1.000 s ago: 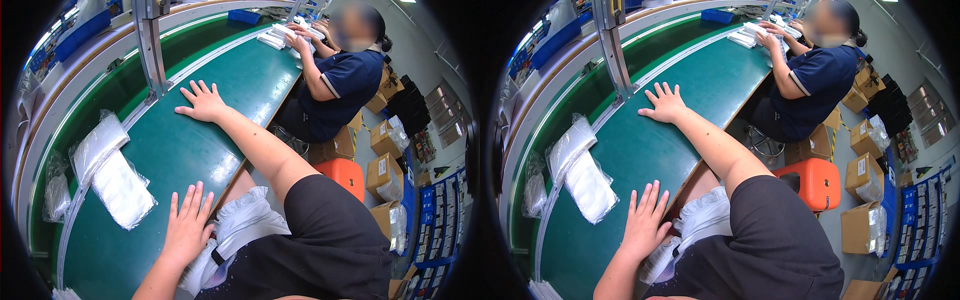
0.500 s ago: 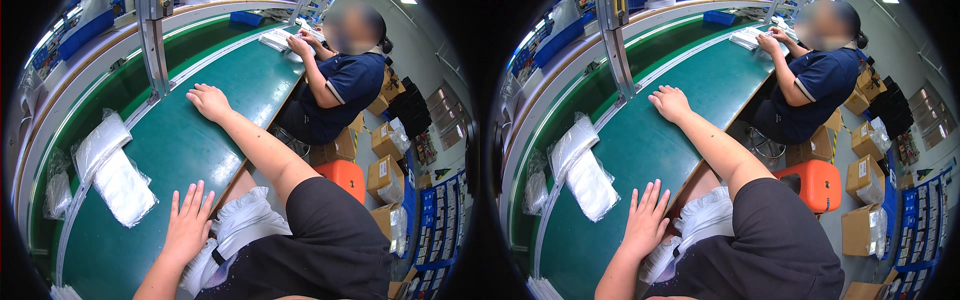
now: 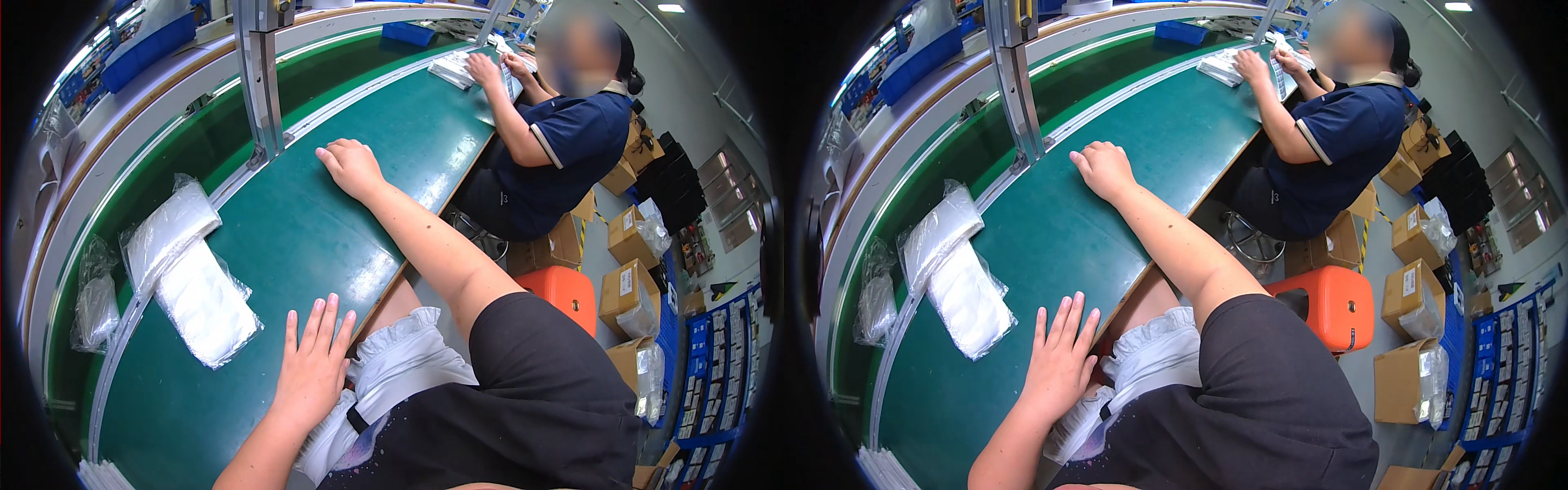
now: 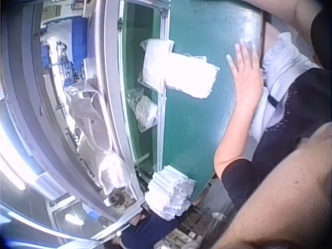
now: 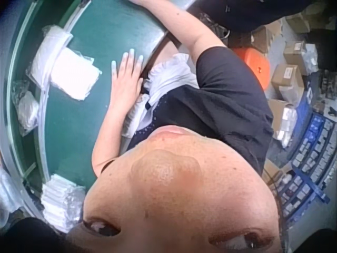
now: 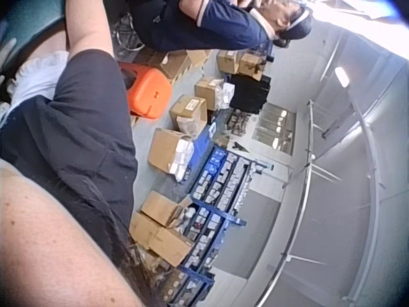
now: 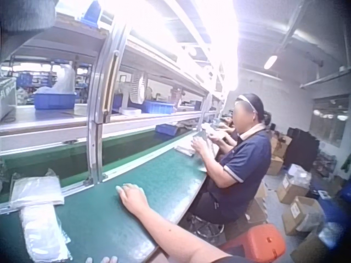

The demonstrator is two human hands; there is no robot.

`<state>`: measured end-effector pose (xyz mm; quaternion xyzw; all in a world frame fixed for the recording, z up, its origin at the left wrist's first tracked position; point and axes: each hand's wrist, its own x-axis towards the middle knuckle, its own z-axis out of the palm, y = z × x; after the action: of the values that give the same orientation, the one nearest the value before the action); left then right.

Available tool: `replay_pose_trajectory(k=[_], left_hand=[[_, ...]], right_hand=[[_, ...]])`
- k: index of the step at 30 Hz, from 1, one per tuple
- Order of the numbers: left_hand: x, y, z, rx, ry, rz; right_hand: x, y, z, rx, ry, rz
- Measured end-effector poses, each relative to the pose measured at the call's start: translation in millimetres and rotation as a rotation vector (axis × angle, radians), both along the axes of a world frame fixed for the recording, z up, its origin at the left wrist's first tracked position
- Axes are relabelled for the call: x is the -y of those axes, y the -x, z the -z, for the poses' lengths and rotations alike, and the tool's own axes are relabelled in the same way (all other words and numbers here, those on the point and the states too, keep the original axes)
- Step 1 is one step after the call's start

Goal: Packaging electronic components (power adapters) into plastic bags and boxes at an assembly line.

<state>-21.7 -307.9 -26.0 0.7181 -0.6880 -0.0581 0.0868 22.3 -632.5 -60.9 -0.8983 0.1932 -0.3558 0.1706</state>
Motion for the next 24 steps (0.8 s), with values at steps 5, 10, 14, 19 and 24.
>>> replay_pose_trajectory(k=[5,10,14,19,24], left_hand=[[-0.7,-0.3,-0.5,-0.014,-0.003,-0.007],[0.0,-1.7,-3.1,-0.032,-0.004,-0.009],[0.4,-1.7,-1.9,-0.026,0.009,-0.009],[-1.1,-0.8,-2.4,-0.037,0.006,-0.014],[0.7,0.0,-1.8,-0.034,-0.012,-0.018]], right_hand=[[2.1,1.7,-6.3,-0.030,-0.071,-0.005],[3.5,2.9,-9.6,0.064,-0.300,-0.025],[3.0,0.8,-6.7,0.140,-0.274,-0.012],[0.2,3.3,-10.0,0.163,-0.349,-0.012],[-6.6,8.4,-12.2,0.175,-0.189,-0.066]])
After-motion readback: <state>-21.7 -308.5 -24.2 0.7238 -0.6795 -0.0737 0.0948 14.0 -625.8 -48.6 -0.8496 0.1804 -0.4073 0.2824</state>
